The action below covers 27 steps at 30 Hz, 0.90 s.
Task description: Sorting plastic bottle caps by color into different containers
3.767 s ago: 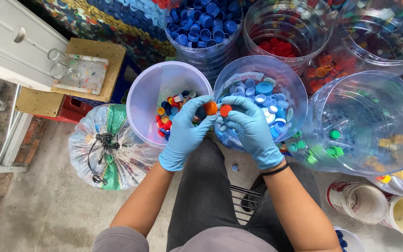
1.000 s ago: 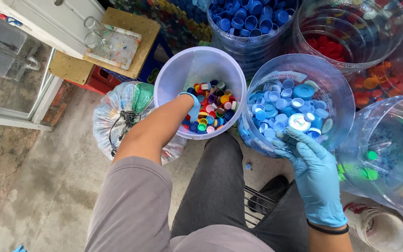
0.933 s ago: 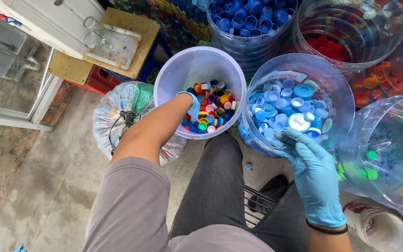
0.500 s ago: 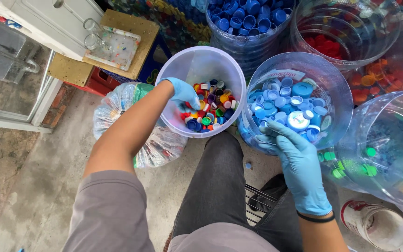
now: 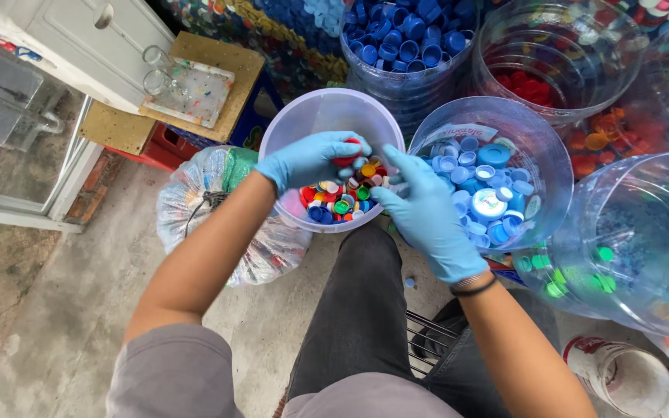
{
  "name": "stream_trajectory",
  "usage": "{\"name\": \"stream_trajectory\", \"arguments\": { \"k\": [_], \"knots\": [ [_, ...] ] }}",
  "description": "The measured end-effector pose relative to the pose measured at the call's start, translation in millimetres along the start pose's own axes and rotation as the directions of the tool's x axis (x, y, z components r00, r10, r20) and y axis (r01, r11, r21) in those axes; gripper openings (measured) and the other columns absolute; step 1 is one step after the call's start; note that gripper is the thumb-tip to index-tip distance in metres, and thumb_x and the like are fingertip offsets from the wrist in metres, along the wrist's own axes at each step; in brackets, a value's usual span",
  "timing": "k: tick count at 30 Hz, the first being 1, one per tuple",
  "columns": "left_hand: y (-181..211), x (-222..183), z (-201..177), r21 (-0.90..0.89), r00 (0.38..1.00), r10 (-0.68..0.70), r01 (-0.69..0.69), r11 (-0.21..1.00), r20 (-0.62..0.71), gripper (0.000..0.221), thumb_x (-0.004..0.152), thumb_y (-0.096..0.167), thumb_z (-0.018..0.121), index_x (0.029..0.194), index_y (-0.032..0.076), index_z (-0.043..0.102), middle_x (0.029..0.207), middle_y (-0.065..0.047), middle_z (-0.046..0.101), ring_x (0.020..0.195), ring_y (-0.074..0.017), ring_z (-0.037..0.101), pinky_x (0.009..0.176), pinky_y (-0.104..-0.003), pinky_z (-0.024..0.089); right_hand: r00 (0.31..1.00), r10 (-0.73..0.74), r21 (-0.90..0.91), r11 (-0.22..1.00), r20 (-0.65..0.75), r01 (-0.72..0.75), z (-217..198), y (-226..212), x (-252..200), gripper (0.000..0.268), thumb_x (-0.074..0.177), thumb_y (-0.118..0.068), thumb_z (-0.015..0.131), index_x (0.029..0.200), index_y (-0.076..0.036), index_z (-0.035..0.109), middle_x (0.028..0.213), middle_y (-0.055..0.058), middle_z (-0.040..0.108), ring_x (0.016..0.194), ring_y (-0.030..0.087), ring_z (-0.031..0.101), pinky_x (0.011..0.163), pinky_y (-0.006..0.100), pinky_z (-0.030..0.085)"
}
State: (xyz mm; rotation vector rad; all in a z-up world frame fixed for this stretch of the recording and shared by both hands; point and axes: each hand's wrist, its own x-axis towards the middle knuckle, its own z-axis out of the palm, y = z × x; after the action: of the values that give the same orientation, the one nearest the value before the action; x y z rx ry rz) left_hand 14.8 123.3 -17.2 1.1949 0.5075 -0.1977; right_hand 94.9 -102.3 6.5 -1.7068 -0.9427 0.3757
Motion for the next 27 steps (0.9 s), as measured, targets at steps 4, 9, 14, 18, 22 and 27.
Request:
{"name": "stream_trajectory", "arguments": {
  "k": [4,9,14,18,22,27],
  "knots": [
    [-8.3,2.3,52.8,-0.349,0.990,0.099,-0.129,0.928,-0.100,0.016,0.097,0.022,0.071,0.110,0.013,0.066,0.090,-0.010,0.062,0.062,-0.0225,0.062,0.060,-0.032,0.053,0.983,-0.181,-0.290,0.943,-0.036,0.163,23.0,19.6,17.3,0.074,0.084,-0.027,0.088,0.149,-0.013,0.056,0.129,0.017,0.065,0.111,0.038,0.067,0.094,0.046,0.057],
    [11.4,4.2,107.1,-0.507,0.975,-0.004,-0.111,0.855,-0.221,0.032,0.090,0.038,0.077,0.093,0.011,0.060,0.068,-0.003,0.064,0.052,-0.0196,0.068,0.054,-0.032,0.058,0.975,-0.188,-0.345,0.929,-0.118,0.137,17.6,36.2,21.9,0.065,0.088,-0.021,0.081,0.147,-0.009,0.056,0.127,0.019,0.063,0.109,0.043,0.068,0.092,0.050,0.058],
    [30.4,-0.5,141.9,-0.514,0.992,0.094,-0.121,0.849,-0.080,0.049,0.096,0.057,0.061,0.104,0.010,0.069,0.096,-0.003,0.072,0.075,-0.0114,0.067,0.068,-0.023,0.055,0.967,-0.171,-0.362,0.927,-0.188,0.094,-8.8,50.4,26.7,0.054,0.094,-0.023,0.074,0.145,-0.017,0.058,0.131,0.012,0.063,0.118,0.037,0.066,0.098,0.047,0.057],
    [16.7,48.7,129.3,-0.373,0.995,0.095,-0.086,0.924,0.007,0.065,0.094,0.063,0.060,0.124,0.006,0.063,0.110,-0.007,0.068,0.083,-0.0112,0.066,0.073,-0.023,0.054,0.934,-0.280,-0.417,0.893,-0.221,0.169,-39.1,56.2,29.7,0.052,0.097,-0.018,0.072,0.146,-0.015,0.058,0.128,0.015,0.066,0.121,0.039,0.065,0.104,0.046,0.054],
    [46.0,51.9,160.7,-0.188,0.986,0.124,-0.102,0.977,0.110,0.065,0.093,0.069,0.052,0.108,0.008,0.071,0.091,-0.011,0.077,0.077,-0.0199,0.075,0.074,-0.031,0.059,0.906,-0.349,-0.494,0.847,-0.240,0.195,-69.0,78.4,42.0,0.048,0.095,-0.025,0.076,0.141,-0.021,0.064,0.123,0.008,0.068,0.118,0.033,0.067,0.101,0.043,0.056],
    [62.4,58.1,192.5,-0.077,0.992,0.125,-0.125,0.989,-0.006,0.086,0.084,0.079,0.046,0.138,0.013,0.050,0.126,-0.010,0.062,0.108,-0.0229,0.064,0.080,-0.029,0.053,0.942,-0.022,0.089,0.994,-0.335,0.055,-114.7,51.4,59.8,0.035,0.090,-0.012,0.080,0.125,-0.013,0.073,0.102,0.008,0.073,0.090,0.023,0.073,0.078,0.033,0.060]
  ]
}}
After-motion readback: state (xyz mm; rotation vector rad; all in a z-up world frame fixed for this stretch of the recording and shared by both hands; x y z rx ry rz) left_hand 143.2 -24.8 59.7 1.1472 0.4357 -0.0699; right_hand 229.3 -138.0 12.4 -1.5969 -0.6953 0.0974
